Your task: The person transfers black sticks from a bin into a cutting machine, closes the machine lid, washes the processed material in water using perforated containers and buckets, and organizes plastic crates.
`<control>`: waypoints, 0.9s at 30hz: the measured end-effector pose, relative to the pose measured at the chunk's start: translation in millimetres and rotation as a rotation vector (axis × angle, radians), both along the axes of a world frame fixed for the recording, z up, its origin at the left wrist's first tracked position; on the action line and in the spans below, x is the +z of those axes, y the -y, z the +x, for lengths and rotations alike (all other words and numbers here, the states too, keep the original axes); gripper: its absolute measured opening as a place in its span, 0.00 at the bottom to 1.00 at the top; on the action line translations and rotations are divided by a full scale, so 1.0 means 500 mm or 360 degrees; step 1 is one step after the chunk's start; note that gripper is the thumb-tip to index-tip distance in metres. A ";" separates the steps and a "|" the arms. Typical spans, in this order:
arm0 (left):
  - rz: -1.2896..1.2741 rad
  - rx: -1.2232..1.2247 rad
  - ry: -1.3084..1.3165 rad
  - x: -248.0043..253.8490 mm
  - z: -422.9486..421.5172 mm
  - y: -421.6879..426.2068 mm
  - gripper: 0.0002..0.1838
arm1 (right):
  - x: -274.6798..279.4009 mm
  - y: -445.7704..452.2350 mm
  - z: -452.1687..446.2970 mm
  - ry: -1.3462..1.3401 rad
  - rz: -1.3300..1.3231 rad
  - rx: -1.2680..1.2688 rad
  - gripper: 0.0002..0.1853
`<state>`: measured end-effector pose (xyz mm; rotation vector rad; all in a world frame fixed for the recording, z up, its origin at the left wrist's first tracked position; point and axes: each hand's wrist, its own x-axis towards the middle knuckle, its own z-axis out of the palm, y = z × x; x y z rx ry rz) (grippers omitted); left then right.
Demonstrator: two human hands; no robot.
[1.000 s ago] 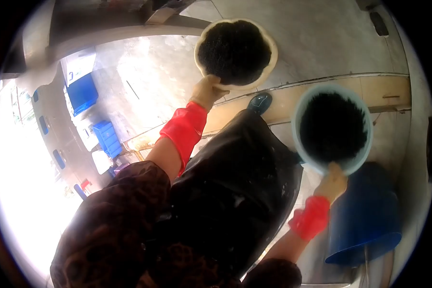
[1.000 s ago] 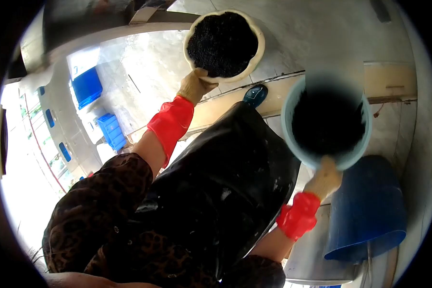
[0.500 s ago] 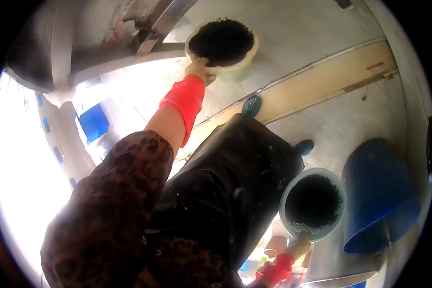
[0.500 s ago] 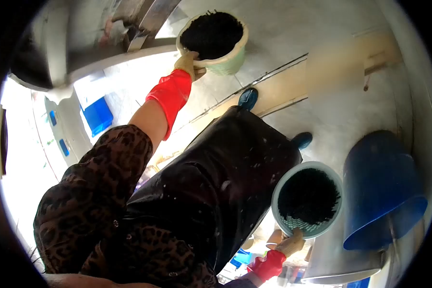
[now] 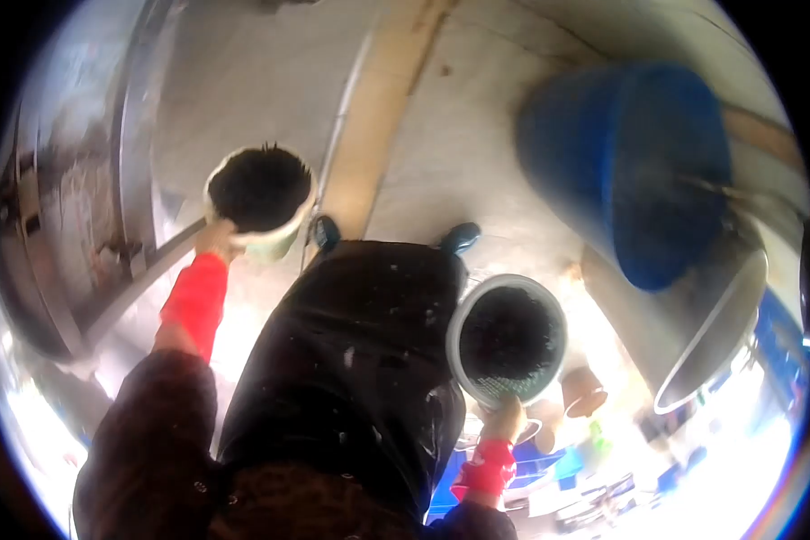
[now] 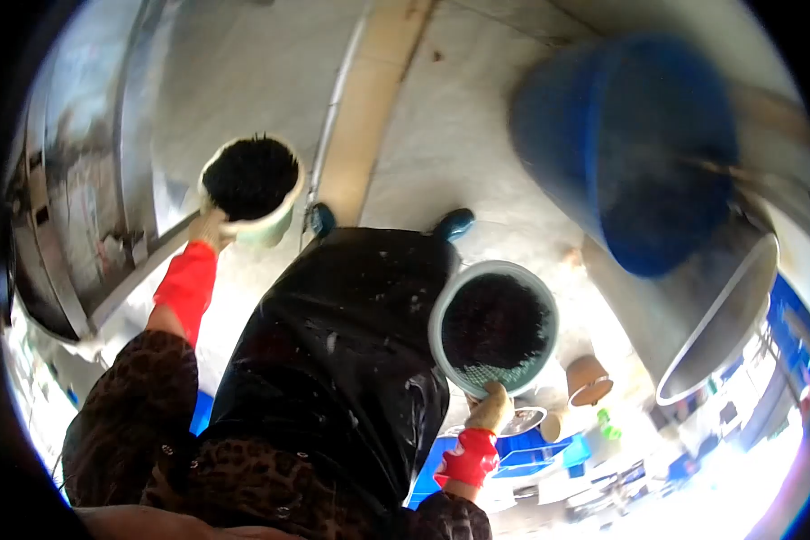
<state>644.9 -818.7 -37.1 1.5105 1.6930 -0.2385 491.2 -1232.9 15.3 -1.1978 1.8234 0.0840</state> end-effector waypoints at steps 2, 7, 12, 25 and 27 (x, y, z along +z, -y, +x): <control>-0.0038 -0.0332 -0.0141 0.035 0.051 0.050 0.21 | -0.051 0.068 -0.034 -0.0027 0.0011 0.0251 0.12; 0.0079 -0.0865 -0.0122 0.232 0.143 0.257 0.15 | -0.037 0.159 -0.066 -0.0184 0.0087 0.0700 0.17; 0.0006 -0.1111 0.0020 0.461 0.262 0.494 0.12 | 0.141 0.187 0.107 0.0005 0.0209 -0.0729 0.21; -0.0227 -0.2201 0.0710 0.499 0.498 0.644 0.13 | 0.138 0.101 0.079 0.0118 0.0065 -0.0504 0.22; -0.0047 -0.2355 0.0540 0.457 0.548 0.709 0.14 | 0.176 0.113 0.102 -0.0061 0.0059 -0.0246 0.20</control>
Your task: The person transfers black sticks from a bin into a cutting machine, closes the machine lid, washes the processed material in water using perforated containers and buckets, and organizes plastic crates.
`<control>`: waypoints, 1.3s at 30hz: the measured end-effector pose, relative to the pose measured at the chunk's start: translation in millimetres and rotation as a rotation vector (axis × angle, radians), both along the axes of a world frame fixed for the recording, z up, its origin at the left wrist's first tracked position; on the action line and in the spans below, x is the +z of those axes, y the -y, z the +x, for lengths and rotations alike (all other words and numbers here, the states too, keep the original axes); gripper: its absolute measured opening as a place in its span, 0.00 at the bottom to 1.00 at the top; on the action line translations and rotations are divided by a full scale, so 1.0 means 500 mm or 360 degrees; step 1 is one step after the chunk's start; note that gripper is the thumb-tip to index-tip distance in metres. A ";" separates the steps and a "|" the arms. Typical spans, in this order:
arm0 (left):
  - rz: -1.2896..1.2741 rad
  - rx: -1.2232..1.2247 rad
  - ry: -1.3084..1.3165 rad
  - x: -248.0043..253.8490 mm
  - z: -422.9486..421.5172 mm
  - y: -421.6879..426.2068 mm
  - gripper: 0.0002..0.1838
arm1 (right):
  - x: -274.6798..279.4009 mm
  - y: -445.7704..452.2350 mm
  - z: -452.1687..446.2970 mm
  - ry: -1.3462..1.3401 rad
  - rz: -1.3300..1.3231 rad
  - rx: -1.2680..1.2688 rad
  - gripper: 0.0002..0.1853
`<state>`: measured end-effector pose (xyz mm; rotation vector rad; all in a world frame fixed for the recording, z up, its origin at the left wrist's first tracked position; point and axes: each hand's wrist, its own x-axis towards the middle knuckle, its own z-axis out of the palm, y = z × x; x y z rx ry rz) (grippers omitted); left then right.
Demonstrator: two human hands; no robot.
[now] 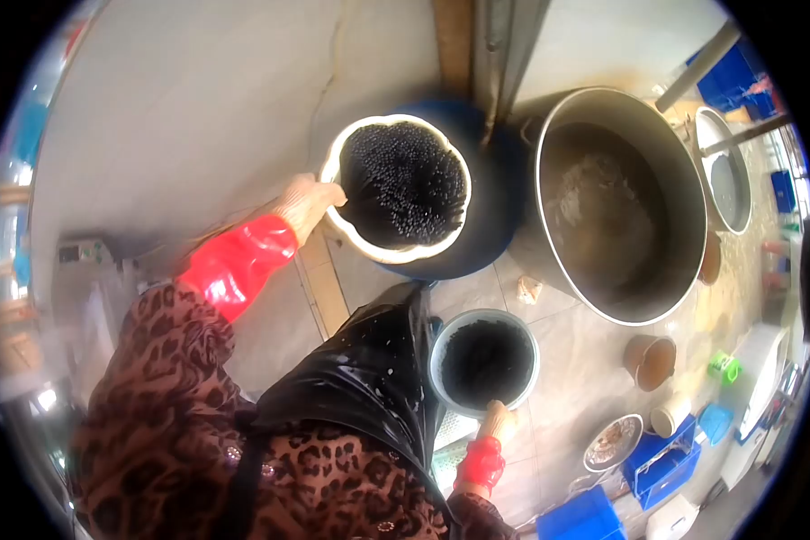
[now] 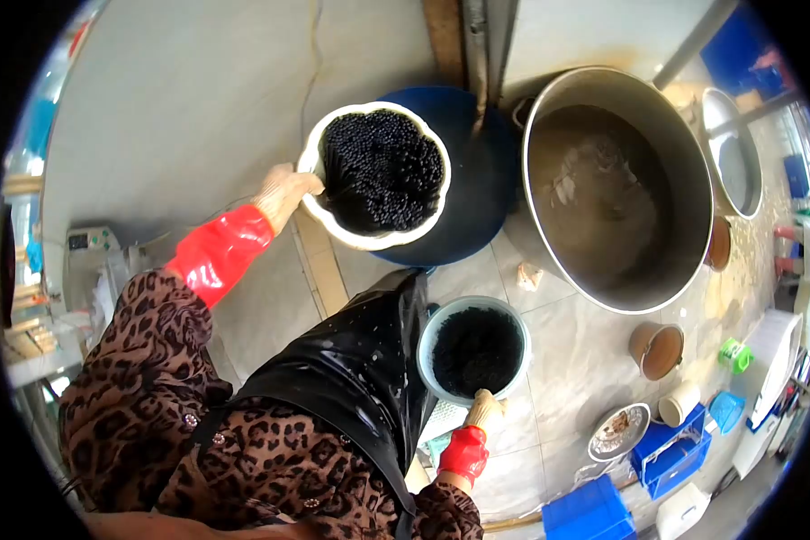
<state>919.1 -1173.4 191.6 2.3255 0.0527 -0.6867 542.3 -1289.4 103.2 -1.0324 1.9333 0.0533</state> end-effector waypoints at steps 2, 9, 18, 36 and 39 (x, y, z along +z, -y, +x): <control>0.0104 -0.0038 -0.0041 -0.048 0.052 0.087 0.15 | 0.022 0.022 0.020 0.0026 0.0007 -0.0152 0.20; 0.0160 0.0195 -0.0284 -0.241 0.119 0.276 0.14 | 0.021 0.018 0.037 -0.0097 0.0065 -0.0553 0.20; -0.0155 0.0590 -0.0414 -0.531 0.183 0.151 0.15 | 0.026 0.002 0.029 0.0253 0.0120 -0.0654 0.22; -0.0299 0.1107 -0.1307 -0.413 0.030 0.189 0.13 | 0.119 0.027 0.151 -0.0085 0.0179 -0.0317 0.20; -0.0332 0.0646 -0.1541 -0.365 0.003 0.184 0.14 | 0.172 0.070 0.209 0.0024 0.0023 -0.0263 0.18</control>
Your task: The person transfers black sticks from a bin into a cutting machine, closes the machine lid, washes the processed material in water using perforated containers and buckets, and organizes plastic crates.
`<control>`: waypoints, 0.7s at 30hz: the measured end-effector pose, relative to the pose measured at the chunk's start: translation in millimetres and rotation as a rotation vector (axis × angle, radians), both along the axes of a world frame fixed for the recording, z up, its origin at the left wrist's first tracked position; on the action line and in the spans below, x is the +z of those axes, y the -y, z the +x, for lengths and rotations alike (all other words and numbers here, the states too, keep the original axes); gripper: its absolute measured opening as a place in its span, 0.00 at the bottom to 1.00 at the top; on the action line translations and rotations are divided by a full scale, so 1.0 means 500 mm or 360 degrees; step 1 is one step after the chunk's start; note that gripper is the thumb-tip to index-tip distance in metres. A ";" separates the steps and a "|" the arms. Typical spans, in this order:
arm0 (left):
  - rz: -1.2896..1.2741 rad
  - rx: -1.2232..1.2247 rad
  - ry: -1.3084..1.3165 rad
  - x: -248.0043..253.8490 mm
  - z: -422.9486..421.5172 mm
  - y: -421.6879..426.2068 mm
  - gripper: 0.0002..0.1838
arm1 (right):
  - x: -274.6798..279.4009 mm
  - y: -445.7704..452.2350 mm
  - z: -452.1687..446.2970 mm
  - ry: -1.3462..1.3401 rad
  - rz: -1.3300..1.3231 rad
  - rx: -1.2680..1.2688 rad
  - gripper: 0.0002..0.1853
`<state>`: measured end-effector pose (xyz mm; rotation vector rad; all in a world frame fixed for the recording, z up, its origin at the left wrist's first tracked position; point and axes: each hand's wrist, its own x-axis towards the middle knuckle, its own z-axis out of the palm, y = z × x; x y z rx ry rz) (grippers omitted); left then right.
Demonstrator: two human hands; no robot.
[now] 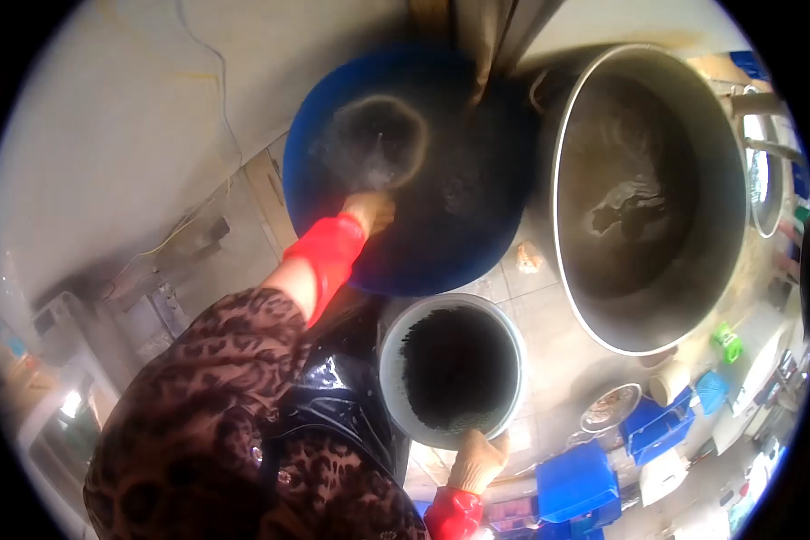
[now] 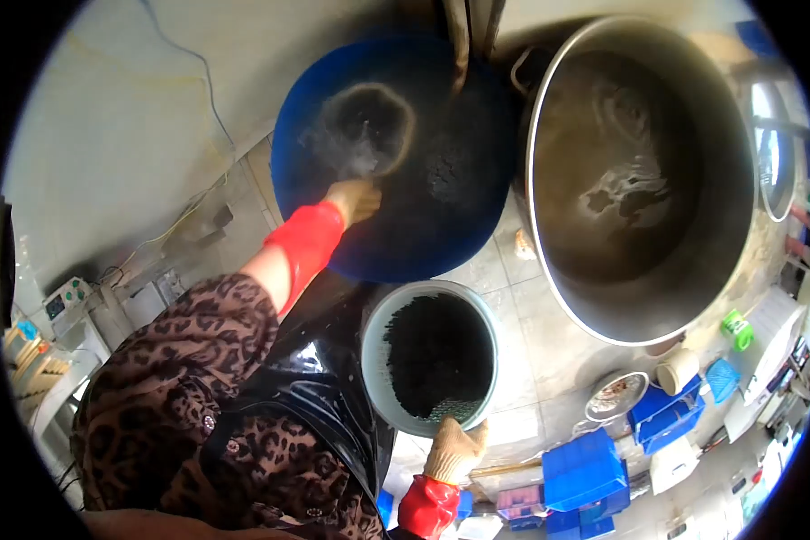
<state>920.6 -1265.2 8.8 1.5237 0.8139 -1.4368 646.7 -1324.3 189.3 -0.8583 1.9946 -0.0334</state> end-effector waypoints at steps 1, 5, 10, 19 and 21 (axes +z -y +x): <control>-0.0098 -0.0138 -0.0028 0.024 -0.009 -0.006 0.15 | 0.022 0.009 0.015 0.0006 0.0000 0.0138 0.17; -0.0501 -0.0944 0.0294 0.152 -0.059 -0.042 0.17 | 0.084 0.034 0.072 -0.0012 -0.0162 0.0604 0.17; -0.0551 -0.1024 0.1222 0.278 -0.055 -0.115 0.22 | 0.155 0.078 0.156 -0.0012 -0.0125 0.1318 0.26; 0.0096 -0.0703 0.1131 0.250 0.041 -0.093 0.26 | -0.006 0.168 0.299 0.0151 -0.0342 0.2048 0.30; 0.0196 -0.0719 0.1136 0.224 0.049 -0.089 0.27 | -0.071 0.195 0.321 0.0109 -0.0177 0.2114 0.29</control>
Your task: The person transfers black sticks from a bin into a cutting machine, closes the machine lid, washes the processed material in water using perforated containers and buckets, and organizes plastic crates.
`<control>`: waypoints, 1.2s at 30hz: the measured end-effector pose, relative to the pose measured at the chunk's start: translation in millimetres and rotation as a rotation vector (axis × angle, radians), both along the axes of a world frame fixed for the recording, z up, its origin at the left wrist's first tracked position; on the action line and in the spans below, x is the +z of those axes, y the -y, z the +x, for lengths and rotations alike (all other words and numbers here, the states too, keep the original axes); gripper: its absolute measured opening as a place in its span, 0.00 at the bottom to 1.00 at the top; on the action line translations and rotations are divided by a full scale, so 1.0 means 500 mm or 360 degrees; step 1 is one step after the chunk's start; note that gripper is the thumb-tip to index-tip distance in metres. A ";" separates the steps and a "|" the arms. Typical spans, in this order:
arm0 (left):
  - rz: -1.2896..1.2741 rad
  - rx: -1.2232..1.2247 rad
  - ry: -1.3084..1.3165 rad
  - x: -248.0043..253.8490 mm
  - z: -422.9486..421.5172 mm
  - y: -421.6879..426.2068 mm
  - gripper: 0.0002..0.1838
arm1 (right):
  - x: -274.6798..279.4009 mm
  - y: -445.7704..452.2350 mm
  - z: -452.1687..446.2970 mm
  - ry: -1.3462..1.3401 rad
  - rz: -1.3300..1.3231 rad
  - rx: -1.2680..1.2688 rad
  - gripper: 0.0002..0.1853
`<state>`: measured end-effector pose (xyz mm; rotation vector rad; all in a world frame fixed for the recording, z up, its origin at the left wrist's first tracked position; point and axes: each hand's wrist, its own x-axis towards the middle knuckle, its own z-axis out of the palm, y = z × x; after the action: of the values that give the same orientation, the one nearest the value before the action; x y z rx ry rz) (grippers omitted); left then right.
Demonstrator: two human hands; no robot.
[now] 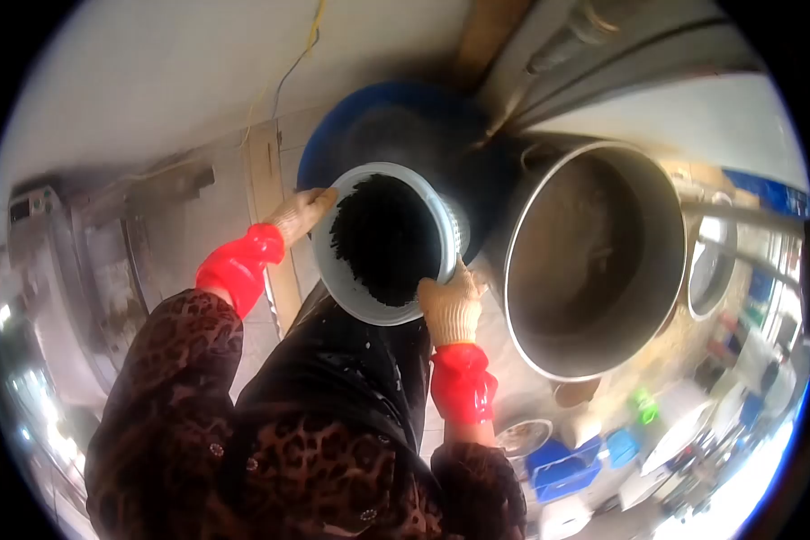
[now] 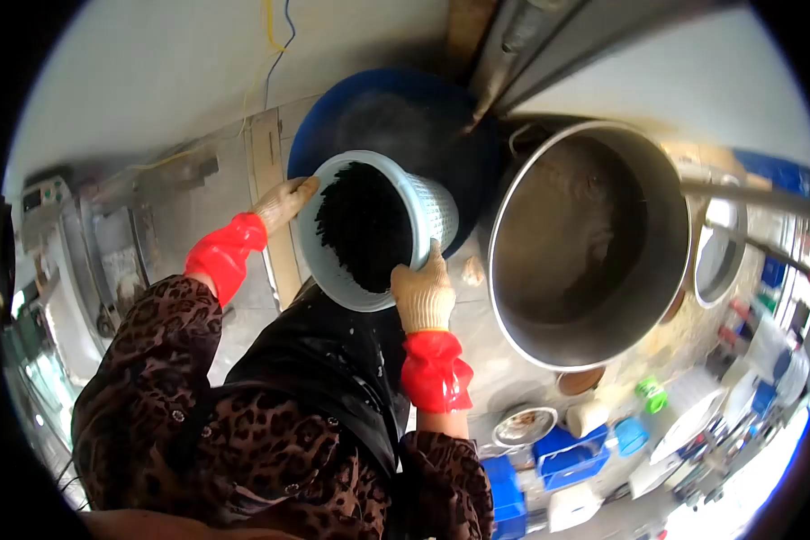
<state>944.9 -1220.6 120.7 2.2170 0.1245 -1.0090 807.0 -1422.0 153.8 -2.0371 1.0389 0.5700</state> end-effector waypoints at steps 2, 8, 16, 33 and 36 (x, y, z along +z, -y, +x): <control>0.0228 -0.0201 0.0068 -0.027 0.015 0.018 0.30 | -0.046 0.023 0.031 -0.0036 0.0027 0.0056 0.28; 0.0245 0.0122 -0.0034 -0.059 -0.016 -0.032 0.32 | -0.097 0.009 0.089 -0.0195 0.0103 0.0261 0.18; 0.0333 0.0049 -0.0165 -0.171 -0.061 -0.064 0.28 | -0.165 0.006 0.228 -0.0523 -0.0407 0.1176 0.20; 0.0565 -0.0123 -0.0133 -0.360 -0.123 -0.016 0.18 | -0.387 -0.004 0.271 -0.0653 -0.0640 0.2256 0.12; 0.0436 -0.0047 0.0086 -0.260 -0.117 -0.007 0.18 | -0.485 0.070 0.140 -0.0010 -0.0418 0.1200 0.16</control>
<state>886.6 -1217.1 -9.2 2.4985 0.2178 -0.9957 876.8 -1457.1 -88.9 -2.6569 0.3186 0.8438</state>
